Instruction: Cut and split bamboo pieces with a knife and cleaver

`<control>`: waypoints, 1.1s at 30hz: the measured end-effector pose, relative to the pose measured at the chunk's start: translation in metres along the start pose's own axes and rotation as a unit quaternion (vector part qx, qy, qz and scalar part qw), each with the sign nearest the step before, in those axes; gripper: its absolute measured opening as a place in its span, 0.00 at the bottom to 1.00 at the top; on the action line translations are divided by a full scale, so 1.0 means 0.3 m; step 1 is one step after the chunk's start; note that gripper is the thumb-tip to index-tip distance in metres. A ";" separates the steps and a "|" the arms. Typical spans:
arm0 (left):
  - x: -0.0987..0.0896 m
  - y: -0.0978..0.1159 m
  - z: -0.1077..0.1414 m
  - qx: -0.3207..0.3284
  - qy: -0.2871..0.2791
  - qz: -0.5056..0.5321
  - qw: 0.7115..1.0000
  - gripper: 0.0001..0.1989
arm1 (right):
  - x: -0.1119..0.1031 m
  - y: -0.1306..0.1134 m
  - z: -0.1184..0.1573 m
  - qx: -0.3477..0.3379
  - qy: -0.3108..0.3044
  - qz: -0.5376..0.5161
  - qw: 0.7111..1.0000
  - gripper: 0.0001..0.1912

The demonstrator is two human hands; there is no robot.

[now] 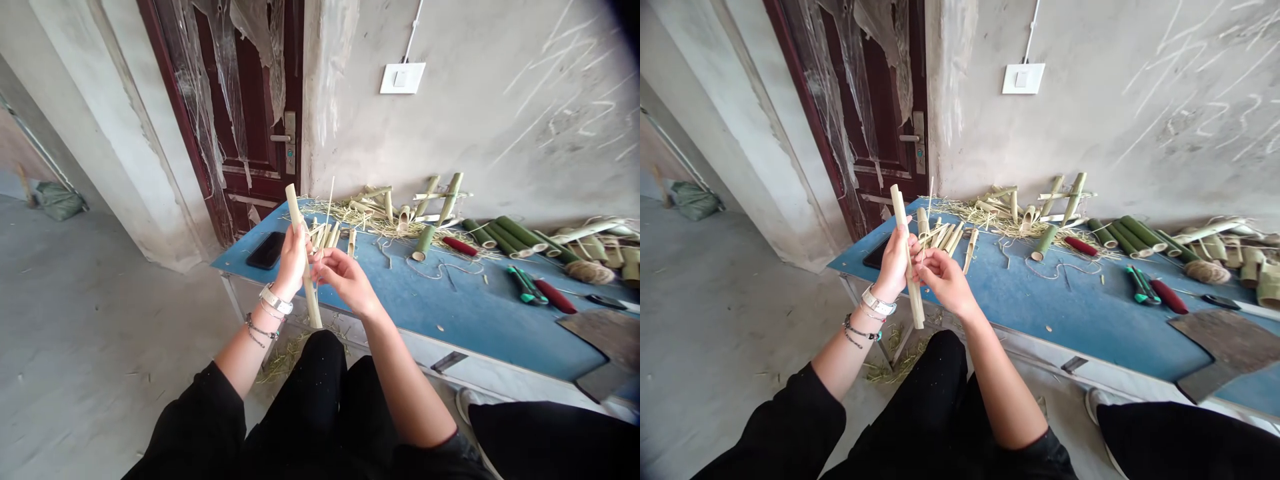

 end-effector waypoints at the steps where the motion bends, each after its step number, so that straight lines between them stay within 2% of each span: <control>1: 0.001 -0.003 -0.001 -0.004 -0.001 0.010 1.000 0.18 | -0.002 0.014 0.013 0.013 0.006 -0.003 1.000 0.12; 6: 0.015 -0.016 -0.003 -0.004 -0.018 0.014 1.000 0.15 | -0.005 0.075 0.068 0.054 0.046 -0.006 0.997 0.11; 11: 0.020 0.003 -0.012 0.031 -0.006 -0.022 0.999 0.14 | -0.006 0.085 0.093 0.003 0.085 0.108 0.990 0.10; 16: 0.017 0.020 -0.030 0.020 -0.005 0.006 1.000 0.13 | 0.026 0.092 0.127 -0.004 0.027 0.218 0.976 0.15; 19: 0.017 0.007 -0.027 -0.002 -0.003 0.043 0.999 0.14 | 0.029 0.075 0.143 -0.031 0.050 0.259 0.964 0.16; 23: 0.029 -0.020 -0.014 -0.052 -0.007 0.133 0.990 0.14 | 0.029 0.057 0.157 -0.049 0.103 0.255 0.960 0.18; 26: 0.029 -0.017 -0.007 -0.070 -0.017 0.194 0.978 0.12 | 0.021 0.049 0.174 -0.036 0.142 0.214 0.966 0.19; 31: -0.036 0.053 -0.015 -0.038 0.013 0.237 0.971 0.12 | -0.017 0.044 0.234 0.013 0.207 0.110 0.972 0.17; 33: -0.063 0.084 -0.018 -0.053 -0.004 0.252 0.966 0.12 | -0.049 0.049 0.268 0.025 0.226 0.109 0.968 0.17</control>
Point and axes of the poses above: each hand's wrist, its own z-axis away from the middle knuckle, its own x-axis out of the palm, y = z × x, the point moved 6 cm from there along -z, towards the middle knuckle, and after that the axes turned 3 degrees about -y, right-handed, at the moved point
